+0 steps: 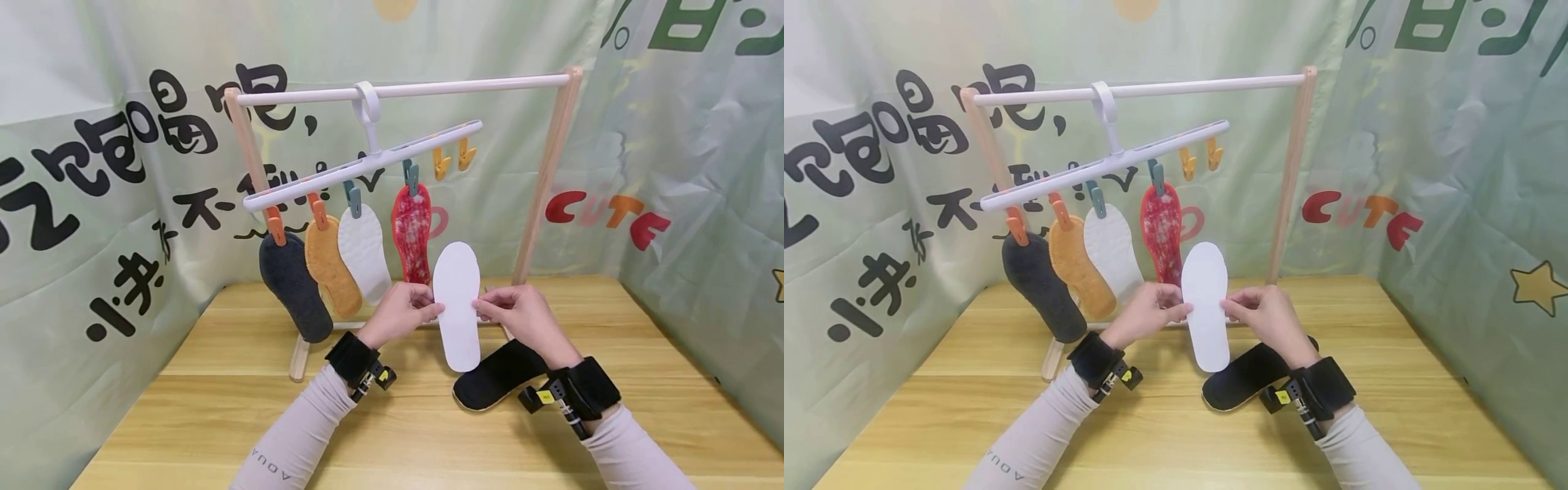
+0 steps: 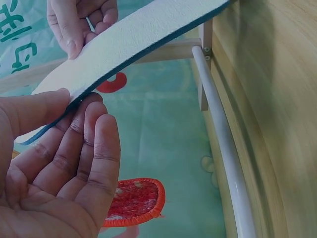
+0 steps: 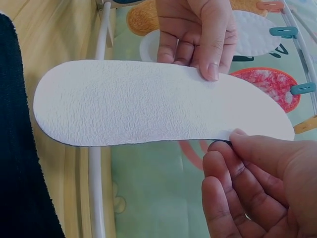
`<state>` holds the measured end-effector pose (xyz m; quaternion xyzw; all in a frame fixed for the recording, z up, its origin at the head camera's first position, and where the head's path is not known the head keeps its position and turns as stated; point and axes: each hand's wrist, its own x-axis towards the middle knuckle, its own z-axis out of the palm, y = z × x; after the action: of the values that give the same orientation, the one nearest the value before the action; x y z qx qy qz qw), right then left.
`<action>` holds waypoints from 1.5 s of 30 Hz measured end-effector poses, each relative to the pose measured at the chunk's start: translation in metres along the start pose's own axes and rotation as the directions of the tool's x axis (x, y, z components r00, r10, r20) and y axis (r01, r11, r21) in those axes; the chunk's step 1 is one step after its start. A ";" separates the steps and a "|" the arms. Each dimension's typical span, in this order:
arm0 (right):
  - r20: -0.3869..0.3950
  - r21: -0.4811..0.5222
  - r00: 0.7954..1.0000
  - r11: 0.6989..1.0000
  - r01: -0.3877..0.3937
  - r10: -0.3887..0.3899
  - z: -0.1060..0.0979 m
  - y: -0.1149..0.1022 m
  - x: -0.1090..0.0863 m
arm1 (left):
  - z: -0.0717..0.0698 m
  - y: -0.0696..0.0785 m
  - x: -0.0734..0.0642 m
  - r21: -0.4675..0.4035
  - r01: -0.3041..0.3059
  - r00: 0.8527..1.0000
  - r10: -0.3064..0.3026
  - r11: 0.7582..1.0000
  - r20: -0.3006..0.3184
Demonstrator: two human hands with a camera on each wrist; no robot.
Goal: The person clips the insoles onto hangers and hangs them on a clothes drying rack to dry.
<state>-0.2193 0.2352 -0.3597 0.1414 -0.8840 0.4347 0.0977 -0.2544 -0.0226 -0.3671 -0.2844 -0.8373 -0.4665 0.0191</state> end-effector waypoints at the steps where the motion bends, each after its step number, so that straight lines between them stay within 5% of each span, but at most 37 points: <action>1: -0.001 0.004 1.000 1.000 -0.002 0.002 0.000 0.000 0.000 | 0.000 0.000 0.000 0.001 0.000 1.000 0.000 1.000 0.000; 21: 0.011 0.072 0.999 0.997 0.037 -0.038 0.004 0.003 0.011 | -0.004 -0.013 -0.002 0.067 -0.032 0.986 0.043 0.997 -0.159; 35: -0.034 -0.057 0.996 0.995 0.083 -0.085 -0.024 -0.040 0.039 | -0.012 -0.006 0.005 0.111 -0.021 0.979 0.043 0.994 -0.201; 45: -0.033 0.026 0.997 0.997 0.072 -0.071 -0.039 -0.078 0.071 | -0.017 -0.001 0.012 0.085 -0.039 0.972 0.057 0.996 -0.227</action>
<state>-0.2583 0.2091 -0.2579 0.1672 -0.8707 0.4452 0.1254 -0.2688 -0.0303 -0.3545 -0.2480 -0.8405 -0.4616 0.1380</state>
